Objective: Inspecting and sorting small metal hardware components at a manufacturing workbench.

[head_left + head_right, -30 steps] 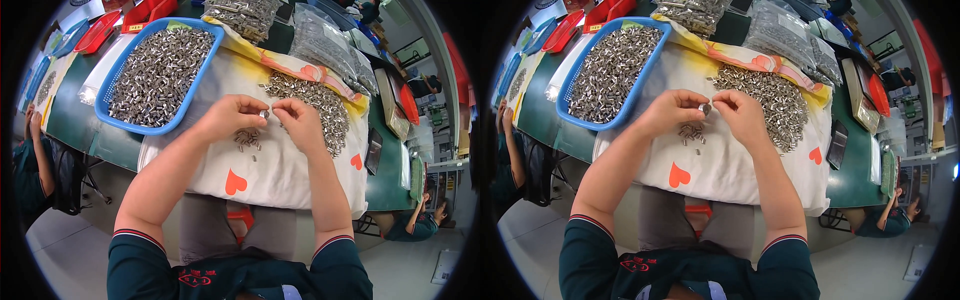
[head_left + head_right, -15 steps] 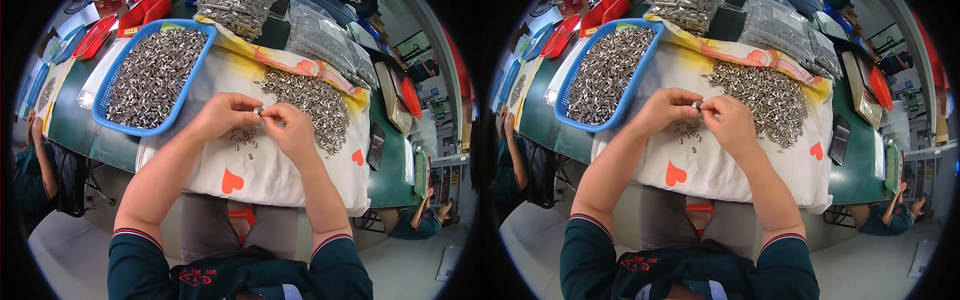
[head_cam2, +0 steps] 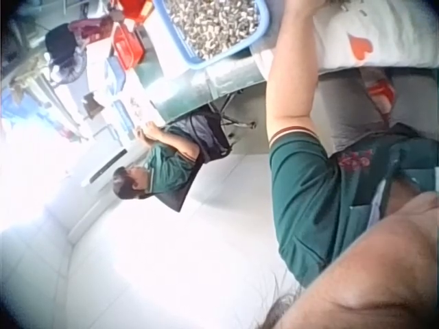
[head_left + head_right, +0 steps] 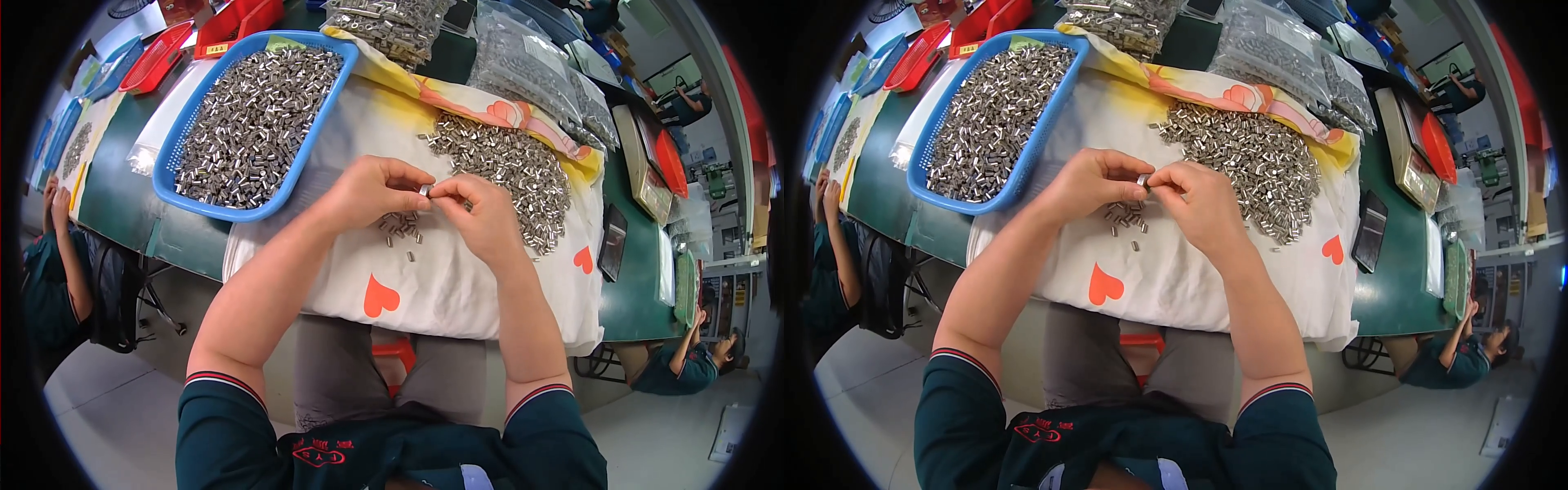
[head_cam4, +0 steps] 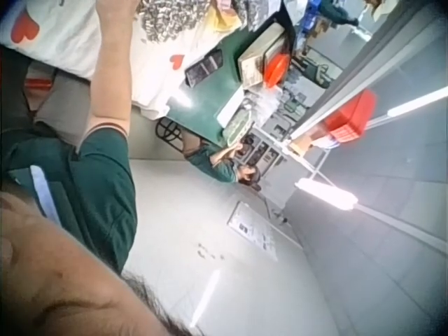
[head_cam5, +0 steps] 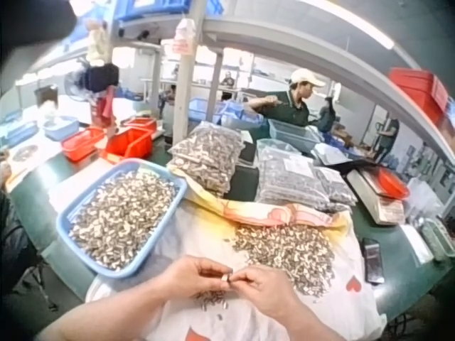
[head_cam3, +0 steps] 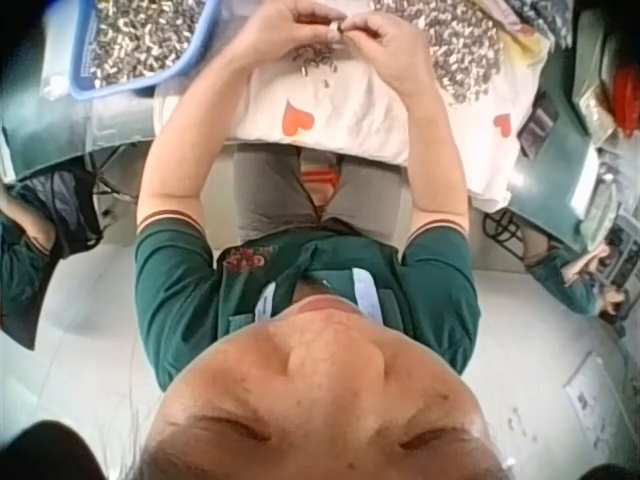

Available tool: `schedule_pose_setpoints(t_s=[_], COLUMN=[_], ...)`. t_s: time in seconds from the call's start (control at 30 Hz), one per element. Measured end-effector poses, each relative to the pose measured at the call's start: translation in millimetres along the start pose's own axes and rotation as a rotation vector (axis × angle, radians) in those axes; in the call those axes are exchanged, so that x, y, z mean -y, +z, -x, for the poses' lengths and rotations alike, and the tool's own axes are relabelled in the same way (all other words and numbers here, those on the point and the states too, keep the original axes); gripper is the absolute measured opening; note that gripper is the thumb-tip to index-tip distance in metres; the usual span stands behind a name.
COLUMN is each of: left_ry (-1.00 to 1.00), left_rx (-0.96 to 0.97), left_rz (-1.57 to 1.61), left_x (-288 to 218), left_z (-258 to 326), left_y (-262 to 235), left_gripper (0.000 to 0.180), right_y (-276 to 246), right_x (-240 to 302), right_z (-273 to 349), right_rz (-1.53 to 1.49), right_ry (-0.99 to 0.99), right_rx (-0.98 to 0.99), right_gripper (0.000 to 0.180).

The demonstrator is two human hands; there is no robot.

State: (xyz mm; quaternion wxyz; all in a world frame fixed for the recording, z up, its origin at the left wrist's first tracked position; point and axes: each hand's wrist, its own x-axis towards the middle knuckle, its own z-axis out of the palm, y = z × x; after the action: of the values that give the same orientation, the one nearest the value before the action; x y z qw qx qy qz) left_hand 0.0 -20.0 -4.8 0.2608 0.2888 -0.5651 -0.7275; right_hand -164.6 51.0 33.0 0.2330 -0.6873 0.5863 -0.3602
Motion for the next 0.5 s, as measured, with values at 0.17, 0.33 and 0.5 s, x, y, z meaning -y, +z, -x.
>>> schedule_pose_setpoints(t_s=[0.17,0.33,0.5], left_ry=[-0.02,-0.03,-0.017], left_rx=[-0.008,0.042,0.042], left_rz=[-0.163,-0.217,-0.158], left_x=[-4.8,-6.8,-6.1], left_z=[3.3,4.3,2.7], left_y=[0.5,3.7,4.3], left_gripper=[0.031,0.029,0.028], right_y=[-7.5,10.0,22.4], right_x=[-4.3,-34.1,-43.5], right_z=[-11.8,-65.5,-85.1], right_rz=[-0.024,0.585,0.765], right_ry=[0.101,-0.258,-0.262], right_rx=[0.021,-0.07,-0.015], right_gripper=[0.009,0.014,0.017])
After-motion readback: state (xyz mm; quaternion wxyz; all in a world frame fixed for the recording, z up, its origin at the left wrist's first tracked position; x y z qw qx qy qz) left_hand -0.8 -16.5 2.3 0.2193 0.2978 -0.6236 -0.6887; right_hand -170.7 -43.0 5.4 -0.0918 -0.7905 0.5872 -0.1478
